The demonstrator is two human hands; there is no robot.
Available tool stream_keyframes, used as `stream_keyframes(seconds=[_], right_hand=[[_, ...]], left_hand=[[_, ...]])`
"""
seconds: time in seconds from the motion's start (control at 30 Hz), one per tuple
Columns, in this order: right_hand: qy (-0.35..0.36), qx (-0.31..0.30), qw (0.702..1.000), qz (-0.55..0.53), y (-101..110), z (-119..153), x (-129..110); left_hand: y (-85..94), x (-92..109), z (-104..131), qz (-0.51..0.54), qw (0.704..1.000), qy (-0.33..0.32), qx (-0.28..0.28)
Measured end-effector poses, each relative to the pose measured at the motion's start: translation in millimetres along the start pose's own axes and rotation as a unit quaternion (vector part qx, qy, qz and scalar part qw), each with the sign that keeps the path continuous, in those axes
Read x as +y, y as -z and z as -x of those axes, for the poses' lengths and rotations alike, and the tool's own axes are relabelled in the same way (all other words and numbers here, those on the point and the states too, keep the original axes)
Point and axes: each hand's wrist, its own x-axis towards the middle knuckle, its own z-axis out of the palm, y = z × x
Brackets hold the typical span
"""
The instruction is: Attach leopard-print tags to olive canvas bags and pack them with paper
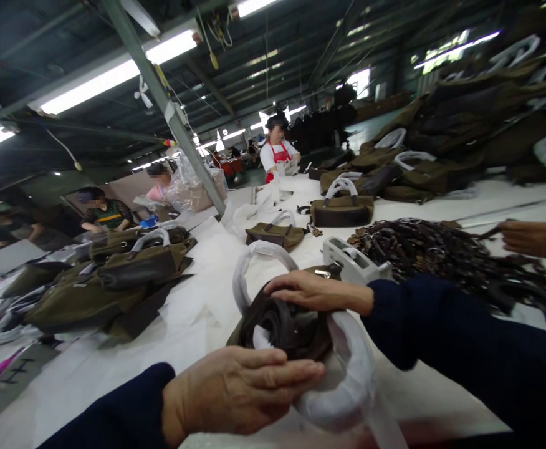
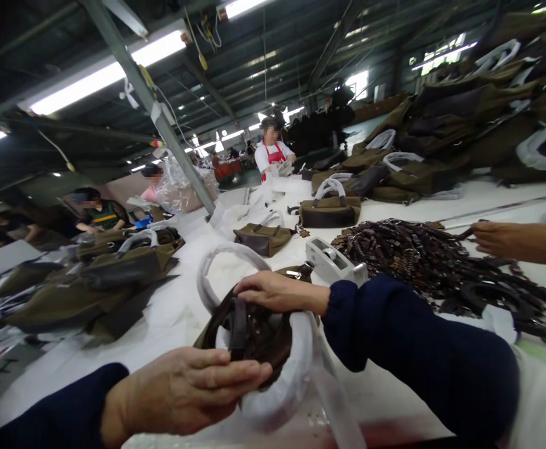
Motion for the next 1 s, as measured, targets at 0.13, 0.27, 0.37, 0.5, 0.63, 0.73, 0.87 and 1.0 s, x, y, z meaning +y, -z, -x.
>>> stream_keyframes(seconds=[0.13,0.27,0.37,0.5,0.63,0.73,0.87,1.0], right_hand=[[-0.032,0.002,0.999,-0.035,8.6,4.5,-10.0],[-0.028,-0.073,0.994,0.073,17.1,10.7,-16.1],[-0.018,-0.123,0.982,0.141,21.2,11.8,-13.7],[-0.015,-0.17,0.975,0.146,20.1,7.6,0.0],[-0.011,-0.255,0.951,0.176,12.1,1.1,8.6],[-0.002,-0.275,0.939,0.208,8.6,-2.2,0.2],[0.031,-0.204,0.922,0.329,5.4,-1.5,-13.0],[0.031,-0.24,0.908,0.342,-1.3,3.0,-10.8]], left_hand=[[-20.8,-17.7,-13.0,0.051,0.999,0.008,-0.017],[-27.8,-28.7,-17.5,0.085,0.991,0.089,-0.046],[-24.9,-26.2,-9.7,0.143,0.974,0.173,-0.033],[-20.5,-12.2,6.4,0.246,0.916,0.317,-0.009],[-19.6,2.5,11.7,0.278,0.88,0.378,-0.066],[-21.4,7.4,11.1,0.264,0.873,0.394,-0.11],[-25.3,8.7,13.4,0.25,0.869,0.42,-0.071],[-32.0,13.7,16.4,0.246,0.88,0.403,-0.051]])
